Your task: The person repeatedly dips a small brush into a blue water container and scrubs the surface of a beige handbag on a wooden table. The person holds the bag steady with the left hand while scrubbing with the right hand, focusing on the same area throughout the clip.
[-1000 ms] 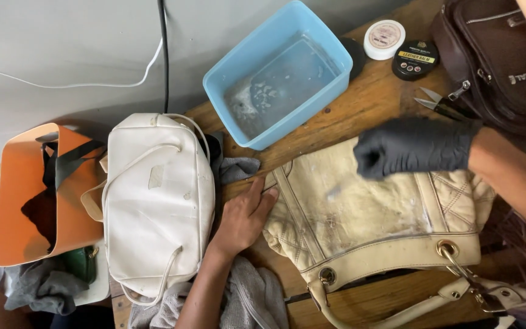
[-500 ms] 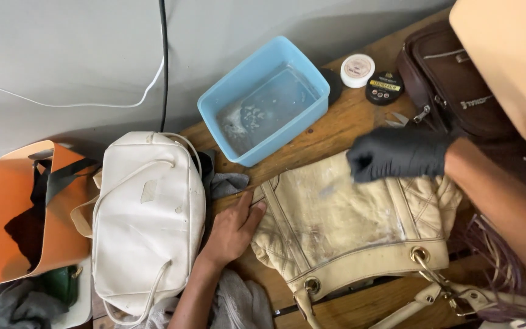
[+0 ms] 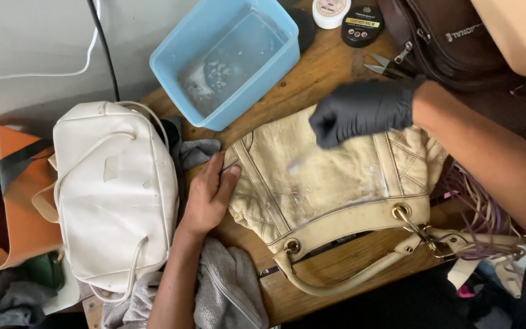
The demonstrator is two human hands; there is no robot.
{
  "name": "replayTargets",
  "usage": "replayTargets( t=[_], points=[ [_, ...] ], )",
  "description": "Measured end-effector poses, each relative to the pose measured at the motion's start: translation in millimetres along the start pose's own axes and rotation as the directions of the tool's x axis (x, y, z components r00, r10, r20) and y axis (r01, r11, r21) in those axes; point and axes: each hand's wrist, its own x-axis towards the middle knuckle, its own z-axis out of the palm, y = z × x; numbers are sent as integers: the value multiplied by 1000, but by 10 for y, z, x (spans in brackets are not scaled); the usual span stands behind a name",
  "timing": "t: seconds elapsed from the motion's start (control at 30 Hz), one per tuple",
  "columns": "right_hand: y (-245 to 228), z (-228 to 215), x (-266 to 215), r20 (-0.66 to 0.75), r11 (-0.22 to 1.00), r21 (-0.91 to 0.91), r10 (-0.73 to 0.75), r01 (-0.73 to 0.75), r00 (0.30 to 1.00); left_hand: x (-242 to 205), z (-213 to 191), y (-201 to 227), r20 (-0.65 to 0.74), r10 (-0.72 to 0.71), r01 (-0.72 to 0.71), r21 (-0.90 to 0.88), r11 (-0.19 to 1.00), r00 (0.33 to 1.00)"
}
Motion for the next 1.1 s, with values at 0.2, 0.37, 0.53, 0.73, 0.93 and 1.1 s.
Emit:
replayTargets(
  t=[0.2, 0.37, 0.53, 0.73, 0.93, 1.1],
  points=[
    [-663, -89, -233, 50, 965, -228, 141, -126, 989, 24, 30, 130, -2, -36, 36, 61, 997, 999],
    [-633, -183, -156, -21, 943, -252, 217, -215, 976, 0, 92, 240, -81, -54, 53, -13, 999, 995],
    [-830, 0, -227, 26, 925, -366, 123, -105, 992, 73, 37, 195, -34, -63, 63, -5, 998, 997],
    [-786, -131, -227, 113, 975, -206, 109, -84, 988, 39, 25, 267, -6, -101, 101, -4, 995, 995],
    [-415, -199, -170, -234, 921, -305, 174, -242, 956, 34, 28, 352, 15, -151, 152, -45, 987, 988],
    [-478, -102, -76, 120, 978, -65, 204, -198, 972, 44, 37, 343, 15, -164, 165, -88, 982, 986]
  ],
)
